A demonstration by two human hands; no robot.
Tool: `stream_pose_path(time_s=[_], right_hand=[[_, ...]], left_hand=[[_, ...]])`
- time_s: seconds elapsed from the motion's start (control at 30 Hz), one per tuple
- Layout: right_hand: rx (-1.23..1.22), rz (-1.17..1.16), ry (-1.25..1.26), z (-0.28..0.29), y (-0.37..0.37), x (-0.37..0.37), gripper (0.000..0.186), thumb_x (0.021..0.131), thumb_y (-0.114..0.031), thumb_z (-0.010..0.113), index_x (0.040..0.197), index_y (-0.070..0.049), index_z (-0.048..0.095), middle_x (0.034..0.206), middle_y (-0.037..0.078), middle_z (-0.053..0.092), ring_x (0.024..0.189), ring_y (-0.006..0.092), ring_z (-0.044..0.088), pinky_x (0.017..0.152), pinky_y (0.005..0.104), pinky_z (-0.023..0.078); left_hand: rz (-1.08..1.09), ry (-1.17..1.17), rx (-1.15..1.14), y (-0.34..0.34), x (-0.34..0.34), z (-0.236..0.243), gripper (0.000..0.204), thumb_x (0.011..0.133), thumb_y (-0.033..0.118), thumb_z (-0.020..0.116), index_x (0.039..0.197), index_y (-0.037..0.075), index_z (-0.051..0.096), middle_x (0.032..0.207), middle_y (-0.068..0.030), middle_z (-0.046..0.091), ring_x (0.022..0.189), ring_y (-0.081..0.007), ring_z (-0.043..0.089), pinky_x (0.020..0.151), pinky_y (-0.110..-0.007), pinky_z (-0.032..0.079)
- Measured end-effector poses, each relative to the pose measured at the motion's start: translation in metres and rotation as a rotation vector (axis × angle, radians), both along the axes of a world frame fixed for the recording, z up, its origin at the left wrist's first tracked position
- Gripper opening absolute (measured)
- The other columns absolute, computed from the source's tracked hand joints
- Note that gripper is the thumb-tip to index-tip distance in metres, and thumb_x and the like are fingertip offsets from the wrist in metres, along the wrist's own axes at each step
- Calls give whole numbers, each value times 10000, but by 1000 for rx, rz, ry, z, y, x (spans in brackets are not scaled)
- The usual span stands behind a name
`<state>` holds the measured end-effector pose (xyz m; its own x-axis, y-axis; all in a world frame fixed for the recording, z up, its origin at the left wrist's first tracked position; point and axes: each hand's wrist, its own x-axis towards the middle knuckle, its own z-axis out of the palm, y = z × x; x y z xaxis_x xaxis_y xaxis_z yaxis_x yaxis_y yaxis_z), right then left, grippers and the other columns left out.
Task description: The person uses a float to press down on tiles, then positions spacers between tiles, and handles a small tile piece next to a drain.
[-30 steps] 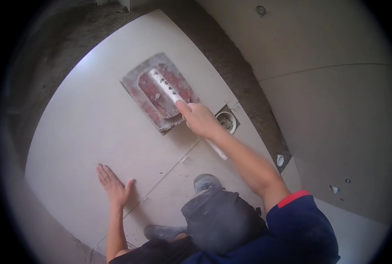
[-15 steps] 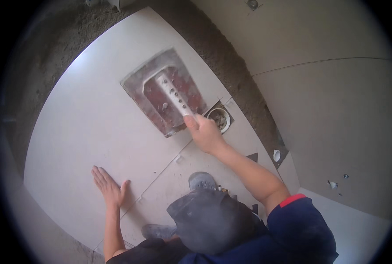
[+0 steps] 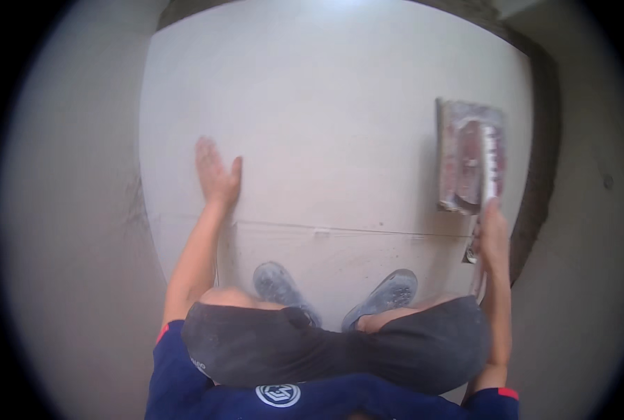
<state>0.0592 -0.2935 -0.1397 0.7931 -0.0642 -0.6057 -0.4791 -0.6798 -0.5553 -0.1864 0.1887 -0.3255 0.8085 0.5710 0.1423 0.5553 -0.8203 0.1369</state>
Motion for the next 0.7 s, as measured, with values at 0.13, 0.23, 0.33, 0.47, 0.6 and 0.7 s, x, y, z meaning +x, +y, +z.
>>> stream_pose_path(time_s=[0.13, 0.23, 0.33, 0.47, 0.6, 0.7], right_hand=[[121, 287, -280, -2, 28, -28, 561, 996, -562, 381, 764, -72, 525, 584, -12, 470, 485, 102, 458, 452, 283, 364], [-77, 669, -489, -78, 45, -35, 541, 1018, -475, 380, 815, -6, 560, 608, 107, 531, 571, 215, 547, 550, 381, 426], [-57, 746, -60, -77, 6, -6, 532, 1019, -462, 383, 814, -4, 561, 617, 107, 526, 578, 214, 533, 559, 374, 423], [106, 714, 8, -34, 19, -6, 545, 1017, -476, 384, 808, -2, 556, 608, 94, 502, 574, 210, 512, 548, 370, 406], [126, 916, -297, -40, 8, -28, 524, 1018, -452, 392, 841, 4, 581, 617, 155, 530, 582, 291, 549, 560, 408, 413], [-67, 971, -126, -73, 36, -38, 573, 1006, -466, 410, 873, 63, 583, 746, 310, 579, 726, 504, 550, 640, 509, 421]], left_hand=[[62, 17, -4, -15, -24, 10, 843, 897, 480, 560, 1454, -81, 269, 1539, -272, 226, 1443, -399, 188, 1180, -481, 161], [34, -30, -30, -4, 4, 13, 845, 893, 483, 566, 1459, -70, 271, 1541, -267, 224, 1448, -392, 181, 1180, -476, 160], [75, -10, -56, -101, -4, 13, 849, 893, 492, 562, 1460, -70, 273, 1545, -262, 221, 1452, -387, 175, 1180, -472, 158], [58, -23, 1, -114, -2, 0, 815, 895, 455, 579, 1448, -71, 296, 1525, -273, 261, 1428, -413, 222, 1171, -475, 187], [83, 6, -33, -116, -7, 25, 828, 894, 468, 573, 1452, -71, 285, 1531, -266, 249, 1434, -409, 209, 1173, -473, 182], [94, 24, -61, -114, -12, 30, 836, 896, 479, 565, 1461, -63, 271, 1537, -260, 238, 1441, -403, 193, 1179, -467, 173]])
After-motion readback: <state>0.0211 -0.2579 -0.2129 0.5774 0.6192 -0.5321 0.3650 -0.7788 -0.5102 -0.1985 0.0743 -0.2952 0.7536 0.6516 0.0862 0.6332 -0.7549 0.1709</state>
